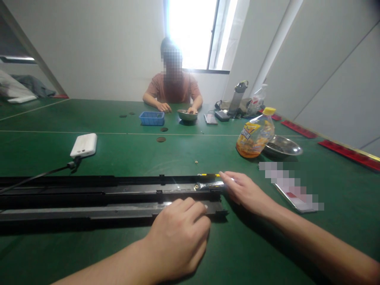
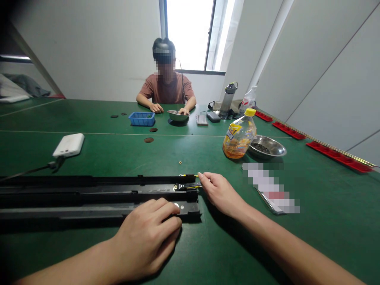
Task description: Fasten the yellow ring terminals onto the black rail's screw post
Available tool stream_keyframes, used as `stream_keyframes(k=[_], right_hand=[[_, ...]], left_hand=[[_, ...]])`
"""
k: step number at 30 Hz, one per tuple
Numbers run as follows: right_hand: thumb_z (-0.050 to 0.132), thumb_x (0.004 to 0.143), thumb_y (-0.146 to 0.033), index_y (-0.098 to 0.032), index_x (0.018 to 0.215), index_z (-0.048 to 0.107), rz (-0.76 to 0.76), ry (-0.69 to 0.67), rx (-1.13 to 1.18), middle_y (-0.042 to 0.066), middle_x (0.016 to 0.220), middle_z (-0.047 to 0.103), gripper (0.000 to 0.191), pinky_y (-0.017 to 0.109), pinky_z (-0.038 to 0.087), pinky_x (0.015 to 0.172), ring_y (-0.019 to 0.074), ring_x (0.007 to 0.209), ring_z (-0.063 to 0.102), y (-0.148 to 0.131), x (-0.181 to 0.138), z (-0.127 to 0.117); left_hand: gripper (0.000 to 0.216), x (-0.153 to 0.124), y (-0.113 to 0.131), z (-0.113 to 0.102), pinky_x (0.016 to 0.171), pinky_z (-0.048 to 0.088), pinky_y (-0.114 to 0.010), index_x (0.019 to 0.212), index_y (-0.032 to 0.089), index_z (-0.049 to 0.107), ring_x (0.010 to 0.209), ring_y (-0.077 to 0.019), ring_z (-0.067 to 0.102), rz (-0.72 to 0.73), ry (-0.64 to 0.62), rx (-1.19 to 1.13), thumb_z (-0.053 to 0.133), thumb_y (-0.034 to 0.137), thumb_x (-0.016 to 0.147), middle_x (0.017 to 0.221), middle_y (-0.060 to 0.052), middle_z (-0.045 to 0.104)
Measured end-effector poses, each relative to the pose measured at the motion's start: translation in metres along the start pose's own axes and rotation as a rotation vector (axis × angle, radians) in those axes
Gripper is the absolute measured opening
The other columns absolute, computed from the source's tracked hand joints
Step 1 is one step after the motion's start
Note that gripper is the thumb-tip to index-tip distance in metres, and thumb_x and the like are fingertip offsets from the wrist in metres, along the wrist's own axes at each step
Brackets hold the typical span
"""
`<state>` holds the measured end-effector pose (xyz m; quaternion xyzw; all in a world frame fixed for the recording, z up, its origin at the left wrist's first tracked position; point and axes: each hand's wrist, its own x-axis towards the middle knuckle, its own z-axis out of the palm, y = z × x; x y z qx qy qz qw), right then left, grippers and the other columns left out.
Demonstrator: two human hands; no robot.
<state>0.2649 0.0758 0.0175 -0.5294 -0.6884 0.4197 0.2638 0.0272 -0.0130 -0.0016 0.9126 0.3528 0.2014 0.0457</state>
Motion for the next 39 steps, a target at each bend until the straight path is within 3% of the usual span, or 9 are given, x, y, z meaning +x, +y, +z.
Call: stream_keyframes(k=[7, 15, 23, 28, 32, 35, 39], right_hand=[[0.045, 0.106, -0.064, -0.024, 0.076, 0.046, -0.067, -0.088, -0.139, -0.005, 0.065, 0.041, 0.05, 0.028, 0.028, 0.054, 0.0141, 0.059, 0.037, -0.006, 0.027, -0.016], [0.044, 0.109, -0.057, -0.023, 0.073, 0.042, -0.313, -0.128, -0.387, -0.004, 0.072, 0.039, 0.049, 0.03, 0.031, 0.063, 0.0152, 0.068, 0.037, -0.02, 0.054, -0.026], [0.049, 0.111, -0.045, -0.022, 0.073, 0.045, -0.495, -0.232, -0.683, -0.005, 0.064, 0.044, 0.045, 0.03, 0.024, 0.059, 0.0126, 0.058, 0.032, -0.064, 0.052, -0.026], [0.051, 0.111, -0.043, -0.023, 0.076, 0.045, -0.663, -0.201, -0.869, -0.002, 0.067, 0.048, 0.04, 0.032, 0.023, 0.061, 0.0148, 0.06, 0.038, -0.077, 0.04, -0.025], [0.048, 0.111, -0.045, -0.024, 0.073, 0.041, -0.56, -0.069, -0.67, -0.004, 0.063, 0.042, 0.044, 0.032, 0.025, 0.06, 0.0143, 0.058, 0.034, -0.063, 0.028, -0.029], [0.043, 0.11, -0.056, -0.024, 0.07, 0.038, -0.291, 0.076, -0.349, -0.004, 0.063, 0.039, 0.051, 0.03, 0.027, 0.057, 0.0142, 0.058, 0.035, -0.038, 0.015, -0.027], [0.045, 0.104, -0.069, -0.024, 0.074, 0.045, 0.049, 0.093, 0.034, -0.004, 0.061, 0.042, 0.054, 0.028, 0.03, 0.053, 0.0141, 0.055, 0.039, -0.005, -0.006, -0.013]], left_hand=[[0.008, 0.001, 0.0, -0.001, 0.077, 0.052, -0.043, 0.103, 0.022, 0.065, 0.093, -0.0261, 0.059, -0.004, -0.015, 0.0, 0.06, 0.024, 0.097, 0.108, -0.007, 0.067], [0.009, 0.002, -0.001, -0.001, 0.077, 0.052, -0.043, 0.103, 0.022, 0.065, 0.093, -0.0261, 0.058, -0.01, -0.018, -0.007, 0.059, 0.025, 0.097, 0.108, -0.007, 0.066], [0.009, 0.001, -0.001, 0.0, 0.076, 0.051, -0.044, 0.102, 0.022, 0.065, 0.092, -0.026, 0.057, -0.006, -0.022, -0.011, 0.058, 0.026, 0.099, 0.109, -0.006, 0.066], [0.008, 0.001, -0.001, 0.001, 0.076, 0.051, -0.044, 0.1, 0.022, 0.064, 0.092, -0.0261, 0.057, -0.006, -0.021, -0.008, 0.058, 0.026, 0.098, 0.108, -0.006, 0.066], [0.008, 0.0, -0.001, 0.0, 0.076, 0.052, -0.044, 0.101, 0.022, 0.065, 0.093, -0.0262, 0.057, -0.001, -0.025, -0.011, 0.058, 0.025, 0.098, 0.108, -0.006, 0.066], [0.008, 0.0, -0.001, 0.0, 0.076, 0.052, -0.044, 0.101, 0.022, 0.065, 0.093, -0.0264, 0.058, 0.0, -0.019, -0.007, 0.059, 0.025, 0.098, 0.108, -0.006, 0.066], [0.007, 0.001, -0.001, 0.0, 0.076, 0.052, -0.043, 0.1, 0.021, 0.065, 0.092, -0.0258, 0.058, 0.004, -0.003, -0.009, 0.059, 0.025, 0.097, 0.108, -0.007, 0.066]])
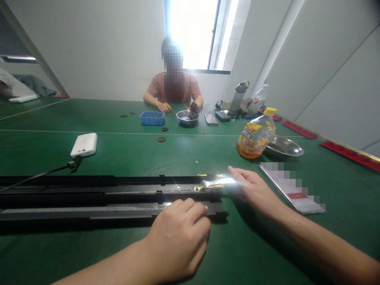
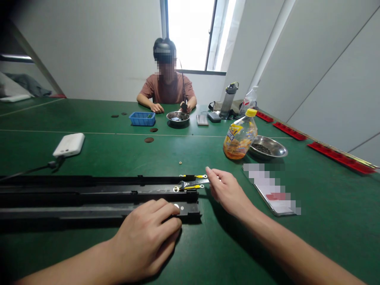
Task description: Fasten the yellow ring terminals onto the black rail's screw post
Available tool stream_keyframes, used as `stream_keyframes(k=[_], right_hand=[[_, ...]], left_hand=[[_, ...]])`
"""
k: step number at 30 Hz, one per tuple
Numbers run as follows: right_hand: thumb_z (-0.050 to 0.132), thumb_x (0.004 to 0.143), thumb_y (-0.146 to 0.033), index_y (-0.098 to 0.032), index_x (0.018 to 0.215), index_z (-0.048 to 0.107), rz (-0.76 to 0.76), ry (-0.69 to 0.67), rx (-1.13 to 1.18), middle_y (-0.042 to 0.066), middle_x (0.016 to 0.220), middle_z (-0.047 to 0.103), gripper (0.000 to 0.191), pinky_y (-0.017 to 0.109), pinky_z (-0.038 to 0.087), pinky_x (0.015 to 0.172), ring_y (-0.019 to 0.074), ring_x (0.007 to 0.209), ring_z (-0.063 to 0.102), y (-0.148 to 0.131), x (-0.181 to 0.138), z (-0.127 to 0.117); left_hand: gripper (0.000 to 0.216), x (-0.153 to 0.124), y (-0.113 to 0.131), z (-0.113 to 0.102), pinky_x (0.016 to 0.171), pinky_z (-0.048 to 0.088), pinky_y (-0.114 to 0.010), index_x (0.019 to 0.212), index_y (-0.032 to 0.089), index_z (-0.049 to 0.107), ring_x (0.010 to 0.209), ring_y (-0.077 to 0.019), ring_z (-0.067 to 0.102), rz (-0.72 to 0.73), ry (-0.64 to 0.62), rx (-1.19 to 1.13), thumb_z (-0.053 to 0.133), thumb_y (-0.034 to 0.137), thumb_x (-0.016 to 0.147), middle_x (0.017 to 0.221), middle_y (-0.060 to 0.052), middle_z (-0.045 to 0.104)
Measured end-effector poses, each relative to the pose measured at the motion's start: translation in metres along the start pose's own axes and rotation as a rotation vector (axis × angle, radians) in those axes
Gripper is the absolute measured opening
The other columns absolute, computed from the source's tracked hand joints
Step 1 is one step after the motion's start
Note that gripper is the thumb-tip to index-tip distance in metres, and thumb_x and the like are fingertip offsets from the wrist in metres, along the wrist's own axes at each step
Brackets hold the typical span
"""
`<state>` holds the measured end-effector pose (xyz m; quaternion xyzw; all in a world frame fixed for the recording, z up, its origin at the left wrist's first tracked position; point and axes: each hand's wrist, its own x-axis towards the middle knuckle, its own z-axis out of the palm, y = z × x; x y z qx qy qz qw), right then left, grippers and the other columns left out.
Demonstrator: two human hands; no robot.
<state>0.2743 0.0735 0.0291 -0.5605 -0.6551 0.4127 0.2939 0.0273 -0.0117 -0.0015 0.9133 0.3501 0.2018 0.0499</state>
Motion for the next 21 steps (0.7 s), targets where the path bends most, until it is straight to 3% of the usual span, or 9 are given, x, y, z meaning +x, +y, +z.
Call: stream_keyframes(k=[3, 7, 21], right_hand=[[0.047, 0.1, -0.074, -0.024, 0.076, 0.046, 0.106, 0.048, 0.127, -0.006, 0.056, 0.039, 0.055, 0.028, 0.027, 0.049, 0.0131, 0.049, 0.037, 0.012, -0.012, 0.011], [0.046, 0.099, -0.075, -0.024, 0.071, 0.045, 0.065, 0.116, 0.087, -0.005, 0.054, 0.044, 0.058, 0.028, 0.027, 0.048, 0.0131, 0.048, 0.039, 0.012, -0.015, 0.018], [0.048, 0.102, -0.071, -0.023, 0.076, 0.052, 0.038, -0.044, 0.09, -0.006, 0.054, 0.044, 0.055, 0.027, 0.024, 0.046, 0.013, 0.048, 0.038, 0.012, 0.008, 0.016]], left_hand=[[0.007, 0.001, 0.0, 0.0, 0.077, 0.053, -0.043, 0.1, 0.021, 0.065, 0.092, -0.0256, 0.058, 0.004, 0.007, -0.001, 0.06, 0.024, 0.097, 0.108, -0.007, 0.067], [0.007, 0.001, 0.0, 0.0, 0.077, 0.053, -0.043, 0.101, 0.021, 0.065, 0.092, -0.0256, 0.059, 0.002, 0.013, 0.004, 0.06, 0.023, 0.097, 0.108, -0.007, 0.067], [0.008, 0.0, -0.001, 0.002, 0.077, 0.053, -0.043, 0.102, 0.022, 0.066, 0.092, -0.0257, 0.059, 0.002, 0.007, 0.011, 0.06, 0.025, 0.097, 0.109, -0.006, 0.067]])
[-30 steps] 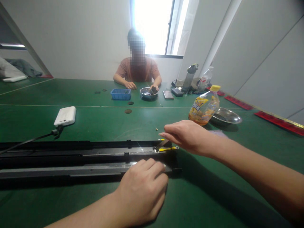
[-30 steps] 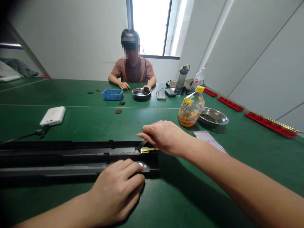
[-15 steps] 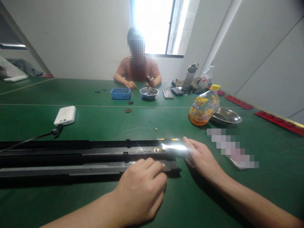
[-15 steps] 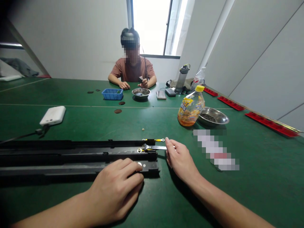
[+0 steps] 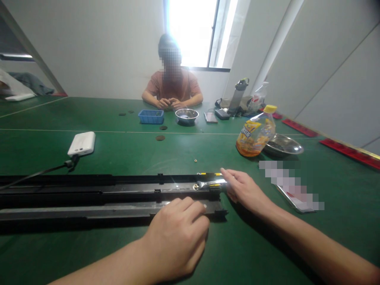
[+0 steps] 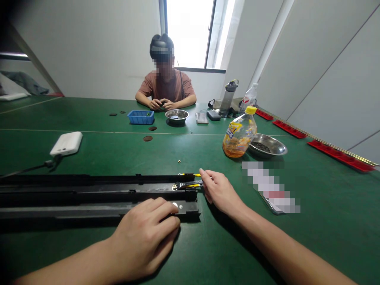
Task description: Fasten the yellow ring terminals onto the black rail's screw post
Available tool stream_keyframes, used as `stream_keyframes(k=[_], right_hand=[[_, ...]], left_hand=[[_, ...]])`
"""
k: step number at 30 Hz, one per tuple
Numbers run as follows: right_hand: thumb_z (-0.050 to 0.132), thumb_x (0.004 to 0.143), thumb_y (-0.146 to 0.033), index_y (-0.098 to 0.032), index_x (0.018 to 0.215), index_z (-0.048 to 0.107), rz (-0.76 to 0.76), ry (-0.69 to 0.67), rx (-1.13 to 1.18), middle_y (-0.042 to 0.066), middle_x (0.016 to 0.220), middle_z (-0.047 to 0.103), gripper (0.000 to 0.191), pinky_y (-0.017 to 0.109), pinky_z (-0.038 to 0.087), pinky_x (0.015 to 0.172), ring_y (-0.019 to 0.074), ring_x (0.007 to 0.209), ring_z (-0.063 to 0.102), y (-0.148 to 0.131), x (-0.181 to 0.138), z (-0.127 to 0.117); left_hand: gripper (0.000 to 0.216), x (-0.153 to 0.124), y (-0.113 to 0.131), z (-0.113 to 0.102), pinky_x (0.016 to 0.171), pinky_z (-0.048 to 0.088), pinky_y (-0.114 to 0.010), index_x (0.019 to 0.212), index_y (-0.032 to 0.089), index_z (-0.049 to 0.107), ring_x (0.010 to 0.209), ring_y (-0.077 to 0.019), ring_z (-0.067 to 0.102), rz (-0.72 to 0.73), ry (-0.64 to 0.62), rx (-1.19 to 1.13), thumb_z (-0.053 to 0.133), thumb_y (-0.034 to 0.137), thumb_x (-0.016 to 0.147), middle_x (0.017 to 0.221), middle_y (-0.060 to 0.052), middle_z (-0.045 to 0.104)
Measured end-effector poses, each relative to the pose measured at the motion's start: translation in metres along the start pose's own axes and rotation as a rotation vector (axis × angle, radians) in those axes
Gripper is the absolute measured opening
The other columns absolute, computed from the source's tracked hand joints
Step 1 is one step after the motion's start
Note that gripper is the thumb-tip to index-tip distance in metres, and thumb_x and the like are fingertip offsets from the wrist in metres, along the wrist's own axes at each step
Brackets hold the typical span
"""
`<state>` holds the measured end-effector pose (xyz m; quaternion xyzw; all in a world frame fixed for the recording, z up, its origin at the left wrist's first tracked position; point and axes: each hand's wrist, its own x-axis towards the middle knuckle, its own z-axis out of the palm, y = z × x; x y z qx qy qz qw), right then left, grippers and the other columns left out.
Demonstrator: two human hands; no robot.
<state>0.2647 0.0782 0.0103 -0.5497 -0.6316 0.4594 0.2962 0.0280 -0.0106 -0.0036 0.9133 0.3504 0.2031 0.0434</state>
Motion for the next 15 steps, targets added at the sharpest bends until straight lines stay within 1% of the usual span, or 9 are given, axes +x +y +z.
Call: stream_keyframes(k=[4, 7, 12, 15], right_hand=[[0.05, 0.101, -0.07, -0.021, 0.079, 0.055, -0.032, -0.005, -0.035, -0.006, 0.06, 0.041, 0.054, 0.027, 0.025, 0.048, 0.0129, 0.053, 0.035, -0.0002, -0.0028, -0.0044], [0.05, 0.101, -0.071, -0.021, 0.08, 0.055, -0.01, -0.009, -0.024, -0.006, 0.059, 0.04, 0.054, 0.028, 0.023, 0.049, 0.013, 0.052, 0.035, -0.0003, -0.0063, -0.0065], [0.049, 0.1, -0.072, -0.022, 0.078, 0.052, -0.018, 0.062, -0.032, -0.005, 0.06, 0.04, 0.055, 0.028, 0.025, 0.05, 0.0138, 0.053, 0.036, -0.0029, -0.0086, -0.0034], [0.048, 0.101, -0.071, -0.022, 0.077, 0.052, -0.051, 0.06, -0.08, -0.004, 0.063, 0.041, 0.054, 0.029, 0.028, 0.052, 0.0147, 0.057, 0.036, -0.0046, -0.0069, -0.002]], left_hand=[[0.008, -0.0006, 0.0006, -0.0004, 0.077, 0.053, -0.043, 0.102, 0.021, 0.065, 0.092, -0.0257, 0.058, -0.001, 0.001, -0.003, 0.06, 0.024, 0.097, 0.109, -0.007, 0.067], [0.007, -0.0003, 0.0009, -0.0012, 0.078, 0.053, -0.043, 0.101, 0.021, 0.065, 0.092, -0.0256, 0.059, -0.002, 0.001, -0.01, 0.06, 0.023, 0.097, 0.108, -0.007, 0.067], [0.008, 0.0001, 0.0007, -0.0013, 0.078, 0.053, -0.044, 0.101, 0.021, 0.065, 0.093, -0.026, 0.058, -0.004, -0.007, -0.016, 0.059, 0.023, 0.097, 0.109, -0.007, 0.067], [0.009, 0.0, 0.0004, -0.0002, 0.078, 0.053, -0.044, 0.102, 0.021, 0.066, 0.093, -0.0264, 0.059, -0.003, -0.002, -0.009, 0.059, 0.023, 0.096, 0.109, -0.007, 0.067]])
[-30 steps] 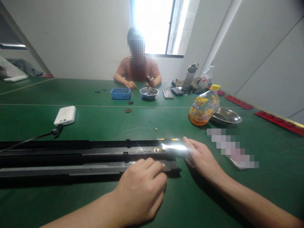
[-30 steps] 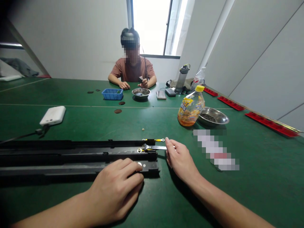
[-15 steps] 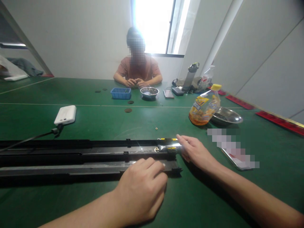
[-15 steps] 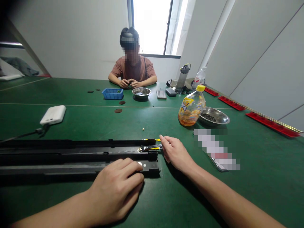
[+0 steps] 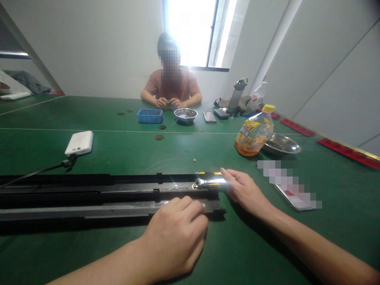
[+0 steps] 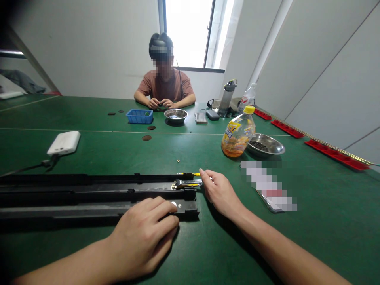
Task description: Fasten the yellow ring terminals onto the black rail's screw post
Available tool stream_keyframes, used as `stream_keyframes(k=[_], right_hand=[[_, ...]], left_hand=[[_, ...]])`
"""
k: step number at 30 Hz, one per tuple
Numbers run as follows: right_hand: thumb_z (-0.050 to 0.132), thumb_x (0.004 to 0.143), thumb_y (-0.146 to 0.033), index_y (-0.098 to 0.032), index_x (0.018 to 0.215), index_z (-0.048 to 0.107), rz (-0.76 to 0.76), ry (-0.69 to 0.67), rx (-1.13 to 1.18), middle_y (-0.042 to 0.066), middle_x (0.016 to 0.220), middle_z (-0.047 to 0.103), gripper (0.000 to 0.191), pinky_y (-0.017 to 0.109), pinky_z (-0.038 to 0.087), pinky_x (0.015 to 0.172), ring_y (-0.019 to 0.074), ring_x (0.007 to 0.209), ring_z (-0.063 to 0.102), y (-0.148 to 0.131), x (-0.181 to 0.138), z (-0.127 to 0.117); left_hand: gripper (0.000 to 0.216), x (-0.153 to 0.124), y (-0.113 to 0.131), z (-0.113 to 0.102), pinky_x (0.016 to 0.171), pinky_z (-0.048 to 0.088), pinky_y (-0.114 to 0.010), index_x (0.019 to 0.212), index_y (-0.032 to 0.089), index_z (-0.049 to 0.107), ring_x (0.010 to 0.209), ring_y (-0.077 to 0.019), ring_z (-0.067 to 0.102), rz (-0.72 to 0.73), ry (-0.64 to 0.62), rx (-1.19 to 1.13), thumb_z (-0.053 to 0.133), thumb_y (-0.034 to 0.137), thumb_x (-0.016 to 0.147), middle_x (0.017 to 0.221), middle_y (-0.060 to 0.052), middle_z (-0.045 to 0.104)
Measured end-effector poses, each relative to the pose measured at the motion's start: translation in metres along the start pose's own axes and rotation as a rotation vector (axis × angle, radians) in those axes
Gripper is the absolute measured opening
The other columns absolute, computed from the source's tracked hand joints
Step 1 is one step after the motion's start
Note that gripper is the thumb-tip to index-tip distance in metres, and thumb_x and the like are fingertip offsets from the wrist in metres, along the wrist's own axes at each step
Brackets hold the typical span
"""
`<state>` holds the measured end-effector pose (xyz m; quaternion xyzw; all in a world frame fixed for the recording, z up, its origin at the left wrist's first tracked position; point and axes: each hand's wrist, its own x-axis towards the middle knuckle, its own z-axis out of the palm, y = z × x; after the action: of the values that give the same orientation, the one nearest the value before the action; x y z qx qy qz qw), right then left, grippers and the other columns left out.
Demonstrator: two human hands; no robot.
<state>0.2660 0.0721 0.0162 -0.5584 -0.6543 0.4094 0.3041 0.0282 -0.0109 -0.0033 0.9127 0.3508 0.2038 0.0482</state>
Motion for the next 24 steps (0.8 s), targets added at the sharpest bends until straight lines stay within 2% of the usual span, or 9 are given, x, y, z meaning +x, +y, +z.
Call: stream_keyframes(k=[3, 7, 11, 16, 24], right_hand=[[0.048, 0.102, -0.07, -0.023, 0.075, 0.051, -0.031, -0.027, -0.033, -0.004, 0.066, 0.04, 0.054, 0.028, 0.028, 0.053, 0.0147, 0.059, 0.035, 0.0, 0.0, -0.001], [0.046, 0.103, -0.071, -0.023, 0.077, 0.05, 0.004, -0.048, 0.004, -0.005, 0.063, 0.037, 0.054, 0.028, 0.024, 0.05, 0.014, 0.056, 0.033, 0.003, -0.002, -0.003], [0.049, 0.101, -0.072, -0.023, 0.078, 0.051, 0.002, -0.035, 0.027, -0.006, 0.063, 0.036, 0.055, 0.027, 0.024, 0.05, 0.0136, 0.056, 0.033, 0.005, -0.001, -0.002], [0.051, 0.099, -0.075, -0.022, 0.08, 0.054, 0.02, -0.085, 0.055, -0.007, 0.061, 0.037, 0.056, 0.026, 0.024, 0.048, 0.013, 0.054, 0.033, 0.001, 0.008, -0.002], [0.054, 0.099, -0.074, -0.025, 0.074, 0.041, -0.029, -0.152, 0.093, -0.009, 0.06, 0.032, 0.056, 0.025, 0.022, 0.047, 0.0104, 0.052, 0.028, 0.001, 0.031, -0.005]], left_hand=[[0.009, 0.0, 0.0, 0.001, 0.078, 0.053, -0.044, 0.103, 0.021, 0.066, 0.093, -0.0263, 0.059, 0.0, -0.003, -0.001, 0.059, 0.023, 0.097, 0.11, -0.007, 0.067], [0.009, 0.0, 0.0, 0.001, 0.079, 0.053, -0.044, 0.103, 0.021, 0.066, 0.094, -0.0264, 0.058, -0.002, -0.012, -0.005, 0.059, 0.023, 0.098, 0.111, -0.008, 0.067], [0.008, -0.001, 0.001, 0.0, 0.08, 0.053, -0.044, 0.102, 0.021, 0.066, 0.095, -0.0262, 0.058, -0.005, -0.016, -0.008, 0.059, 0.023, 0.097, 0.111, -0.007, 0.066], [0.009, 0.0, 0.001, -0.001, 0.077, 0.053, -0.044, 0.103, 0.021, 0.066, 0.094, -0.0263, 0.058, -0.005, -0.006, 0.004, 0.059, 0.024, 0.097, 0.11, -0.007, 0.067], [0.008, 0.0, 0.001, -0.003, 0.078, 0.053, -0.044, 0.103, 0.021, 0.066, 0.093, -0.0259, 0.058, -0.01, -0.013, -0.011, 0.06, 0.024, 0.097, 0.109, -0.007, 0.066]])
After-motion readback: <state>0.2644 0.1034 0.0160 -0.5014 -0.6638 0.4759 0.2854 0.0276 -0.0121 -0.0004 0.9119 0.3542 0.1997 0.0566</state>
